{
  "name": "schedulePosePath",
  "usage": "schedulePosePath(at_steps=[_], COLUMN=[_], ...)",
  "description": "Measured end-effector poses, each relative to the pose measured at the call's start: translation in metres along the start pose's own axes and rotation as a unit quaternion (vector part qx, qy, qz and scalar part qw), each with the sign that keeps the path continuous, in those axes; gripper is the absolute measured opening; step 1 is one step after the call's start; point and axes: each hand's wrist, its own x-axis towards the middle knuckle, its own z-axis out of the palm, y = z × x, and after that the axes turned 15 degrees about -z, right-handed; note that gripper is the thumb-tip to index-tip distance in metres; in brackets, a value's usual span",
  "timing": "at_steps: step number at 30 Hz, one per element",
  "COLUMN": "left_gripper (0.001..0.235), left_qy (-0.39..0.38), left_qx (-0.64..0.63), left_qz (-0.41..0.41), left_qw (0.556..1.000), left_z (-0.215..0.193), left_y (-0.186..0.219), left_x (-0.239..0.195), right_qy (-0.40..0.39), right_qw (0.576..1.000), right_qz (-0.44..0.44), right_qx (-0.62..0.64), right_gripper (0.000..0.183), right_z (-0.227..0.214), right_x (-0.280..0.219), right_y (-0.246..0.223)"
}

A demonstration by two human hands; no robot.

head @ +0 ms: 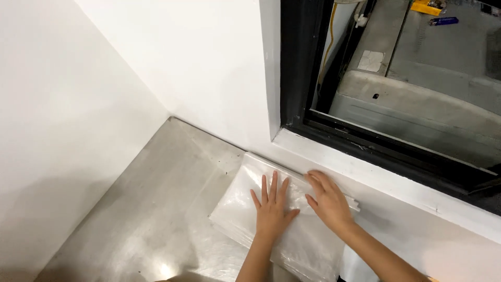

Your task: Picking clothes from a rack and folding them on a table for packing

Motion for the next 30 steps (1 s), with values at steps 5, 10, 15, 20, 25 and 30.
schedulePosePath(at_steps=[5,10,15,20,25,30], left_gripper=[0.105,0.078,0.053,0.075,0.099,0.123], left_qy=[-0.030,0.239,0.205,0.041,-0.132,-0.332], left_qx=[0.038,0.235,0.039,-0.034,-0.016,0.078], left_qz=[-0.010,0.039,0.027,0.048,-0.061,-0.186], left_qw=[0.999,0.941,0.978,0.997,0.989,0.921], left_z=[-0.003,0.031,0.037,0.015,-0.028,-0.100], left_y=[-0.007,-0.024,-0.018,-0.028,-0.012,0.033], left_x=[0.001,0.000,0.011,0.029,0.047,0.061], right_qy=[-0.046,-0.077,-0.048,-0.058,-0.348,-0.375], right_qw=[0.989,0.982,0.952,0.944,0.935,0.917], right_qz=[-0.092,-0.081,-0.120,-0.121,0.061,0.131], right_qx=[-0.109,-0.153,-0.278,-0.300,-0.029,-0.039], right_gripper=[0.075,0.077,0.094,0.107,0.100,0.108], right_z=[0.032,0.054,0.061,0.050,0.028,0.004], right_x=[-0.015,-0.032,-0.035,-0.030,-0.007,0.013], right_y=[-0.020,-0.014,-0.007,-0.013,-0.029,-0.056])
